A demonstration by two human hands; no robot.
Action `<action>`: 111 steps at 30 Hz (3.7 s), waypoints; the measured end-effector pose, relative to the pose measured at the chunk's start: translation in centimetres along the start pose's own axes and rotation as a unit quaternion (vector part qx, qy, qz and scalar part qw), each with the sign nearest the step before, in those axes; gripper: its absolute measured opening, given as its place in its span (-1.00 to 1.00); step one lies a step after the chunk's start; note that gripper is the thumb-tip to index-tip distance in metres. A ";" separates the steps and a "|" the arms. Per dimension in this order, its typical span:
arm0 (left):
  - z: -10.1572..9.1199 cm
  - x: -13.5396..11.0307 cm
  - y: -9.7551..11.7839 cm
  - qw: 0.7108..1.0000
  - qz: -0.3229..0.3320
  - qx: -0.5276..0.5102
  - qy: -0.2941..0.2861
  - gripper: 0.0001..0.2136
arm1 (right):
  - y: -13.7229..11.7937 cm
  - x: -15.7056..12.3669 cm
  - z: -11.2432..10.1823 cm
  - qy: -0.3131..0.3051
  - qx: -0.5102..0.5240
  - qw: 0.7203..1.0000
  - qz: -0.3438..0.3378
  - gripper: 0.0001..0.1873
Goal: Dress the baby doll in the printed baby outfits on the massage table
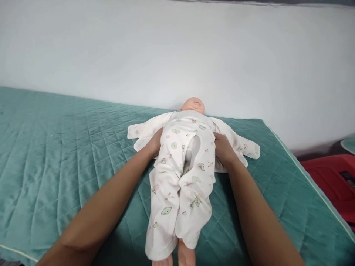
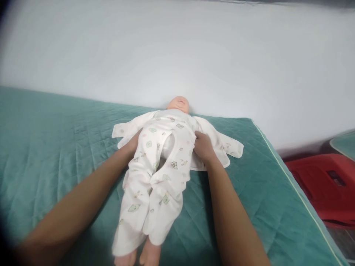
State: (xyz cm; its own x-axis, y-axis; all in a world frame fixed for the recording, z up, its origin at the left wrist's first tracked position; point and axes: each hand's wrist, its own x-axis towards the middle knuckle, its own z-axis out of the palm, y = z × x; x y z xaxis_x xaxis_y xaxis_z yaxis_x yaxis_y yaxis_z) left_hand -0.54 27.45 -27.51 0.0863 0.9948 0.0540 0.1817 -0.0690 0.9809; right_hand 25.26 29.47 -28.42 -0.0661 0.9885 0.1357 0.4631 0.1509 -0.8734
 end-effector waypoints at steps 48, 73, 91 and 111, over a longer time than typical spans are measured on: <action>-0.8 8.9 2.8 0.958 0.160 0.237 -0.030 -0.78 | -4.0 7.3 0.7 -0.035 -0.101 0.985 -0.133 -0.70; -2.2 3.2 -3.3 0.899 0.248 0.348 0.098 -0.79 | 0.3 0.1 1.0 0.078 0.037 0.987 -0.138 -0.60; 1.8 -20.6 -0.3 0.952 0.188 0.218 0.101 -0.83 | -5.6 -18.6 2.8 0.032 -0.023 0.964 -0.262 -0.69; 4.6 -24.0 1.8 0.908 0.244 0.329 0.089 -0.90 | -11.0 -24.3 4.7 -0.100 -0.267 0.946 -0.152 -0.84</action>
State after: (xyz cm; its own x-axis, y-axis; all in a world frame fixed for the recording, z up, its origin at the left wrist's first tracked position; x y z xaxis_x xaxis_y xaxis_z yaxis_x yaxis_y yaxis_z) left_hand 2.23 3.05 -27.91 0.1651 0.8262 0.5386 0.7152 -0.4764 0.5115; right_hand 17.59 3.79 -24.32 -0.4088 0.8892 0.2054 0.7735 0.4571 -0.4390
